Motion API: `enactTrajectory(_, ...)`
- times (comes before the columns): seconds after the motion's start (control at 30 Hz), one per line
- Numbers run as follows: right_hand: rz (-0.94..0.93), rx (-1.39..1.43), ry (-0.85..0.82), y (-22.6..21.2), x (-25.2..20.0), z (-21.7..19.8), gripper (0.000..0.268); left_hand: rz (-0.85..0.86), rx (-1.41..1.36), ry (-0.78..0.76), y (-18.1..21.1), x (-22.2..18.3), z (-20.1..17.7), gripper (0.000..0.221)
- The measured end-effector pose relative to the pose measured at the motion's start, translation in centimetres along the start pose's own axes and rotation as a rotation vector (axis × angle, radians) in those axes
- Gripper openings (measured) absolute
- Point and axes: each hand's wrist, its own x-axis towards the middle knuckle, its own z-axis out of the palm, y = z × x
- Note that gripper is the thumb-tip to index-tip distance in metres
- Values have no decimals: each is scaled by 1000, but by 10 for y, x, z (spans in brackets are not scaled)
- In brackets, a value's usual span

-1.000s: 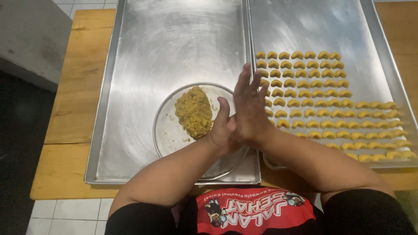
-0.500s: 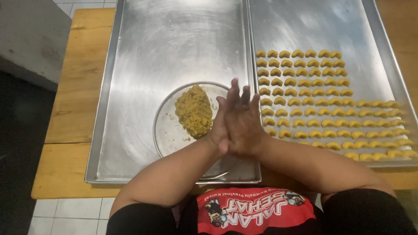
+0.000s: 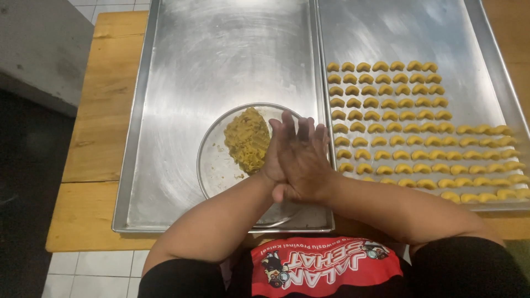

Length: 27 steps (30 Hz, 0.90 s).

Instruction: Shaping dough into crescent-shaped cookies and arranging them on a baking tray.

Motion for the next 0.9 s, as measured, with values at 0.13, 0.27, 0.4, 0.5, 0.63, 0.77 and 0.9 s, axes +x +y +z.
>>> enactTrajectory(0.13, 111, -77, -41, 35, -17, 1, 129, 19, -34, 66, 3, -2, -6, 96)
enactTrajectory(0.27, 304, -79, -66, 46, 9, -19, 122, -81, 14, 119, -9, 7, -19, 122)
enactTrajectory(0.4, 245, 305, -189, 18, 21, -19, 110, -101, -89, 252, 14, 3, 16, 106)
enactTrajectory(0.5, 342, 337, -172, 30, 35, -55, 107, -27, -342, -2, 0, 8, -21, 96)
enactTrajectory(0.63, 366, 71, -182, 39, 24, -33, 104, 13, -280, 22, 9, 1, 4, 103)
enactTrajectory(0.77, 95, 72, -86, -1, 7, -11, 116, 68, -165, 45, 8, -2, -13, 80)
enactTrajectory(0.9, 290, -67, -123, 16, -9, 13, 110, 169, -100, -2, 5, 2, -2, 82)
